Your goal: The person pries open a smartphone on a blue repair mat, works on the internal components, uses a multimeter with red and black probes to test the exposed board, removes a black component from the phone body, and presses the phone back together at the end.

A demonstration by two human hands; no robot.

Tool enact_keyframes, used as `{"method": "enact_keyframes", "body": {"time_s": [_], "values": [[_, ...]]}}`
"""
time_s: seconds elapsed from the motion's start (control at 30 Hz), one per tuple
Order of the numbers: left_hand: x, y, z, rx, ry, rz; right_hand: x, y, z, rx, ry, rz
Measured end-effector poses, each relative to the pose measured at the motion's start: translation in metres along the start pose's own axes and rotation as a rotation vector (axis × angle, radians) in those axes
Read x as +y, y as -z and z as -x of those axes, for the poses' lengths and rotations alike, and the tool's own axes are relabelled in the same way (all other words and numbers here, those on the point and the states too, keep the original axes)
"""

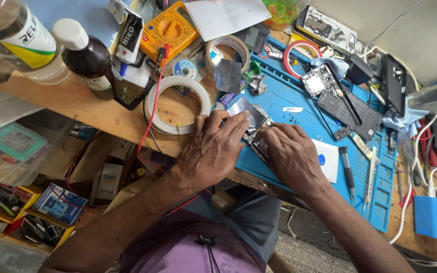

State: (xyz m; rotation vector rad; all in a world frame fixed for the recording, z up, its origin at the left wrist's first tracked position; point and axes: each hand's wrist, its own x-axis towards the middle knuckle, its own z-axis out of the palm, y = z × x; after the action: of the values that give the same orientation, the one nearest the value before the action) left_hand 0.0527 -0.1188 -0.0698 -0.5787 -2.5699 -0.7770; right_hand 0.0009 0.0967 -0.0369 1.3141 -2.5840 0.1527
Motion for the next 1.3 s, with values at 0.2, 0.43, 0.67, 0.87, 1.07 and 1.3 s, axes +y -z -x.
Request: {"method": "enact_keyframes", "body": {"time_s": [0.2, 0.43, 0.67, 0.87, 1.07, 1.3], "values": [[0.001, 0.000, -0.001, 0.015, 0.002, -0.022, 0.014, 0.003, 0.007, 0.168, -0.272, -0.385], [0.000, -0.001, -0.002, 0.007, 0.000, -0.006, 0.020, -0.007, 0.014, 0.177, -0.288, -0.383], [0.000, 0.000, -0.001, 0.001, -0.003, 0.000, 0.014, 0.001, 0.006, 0.067, -0.126, -0.123], [0.001, -0.001, -0.001, -0.015, 0.015, -0.002, 0.010, 0.005, 0.001, -0.030, -0.012, 0.044], [0.003, -0.001, -0.001, -0.017, 0.013, -0.026, 0.014, 0.006, 0.009, 0.098, -0.283, -0.351], [0.002, -0.001, -0.001, -0.012, 0.006, -0.034, 0.015, 0.001, 0.016, 0.099, -0.196, -0.294]]}}
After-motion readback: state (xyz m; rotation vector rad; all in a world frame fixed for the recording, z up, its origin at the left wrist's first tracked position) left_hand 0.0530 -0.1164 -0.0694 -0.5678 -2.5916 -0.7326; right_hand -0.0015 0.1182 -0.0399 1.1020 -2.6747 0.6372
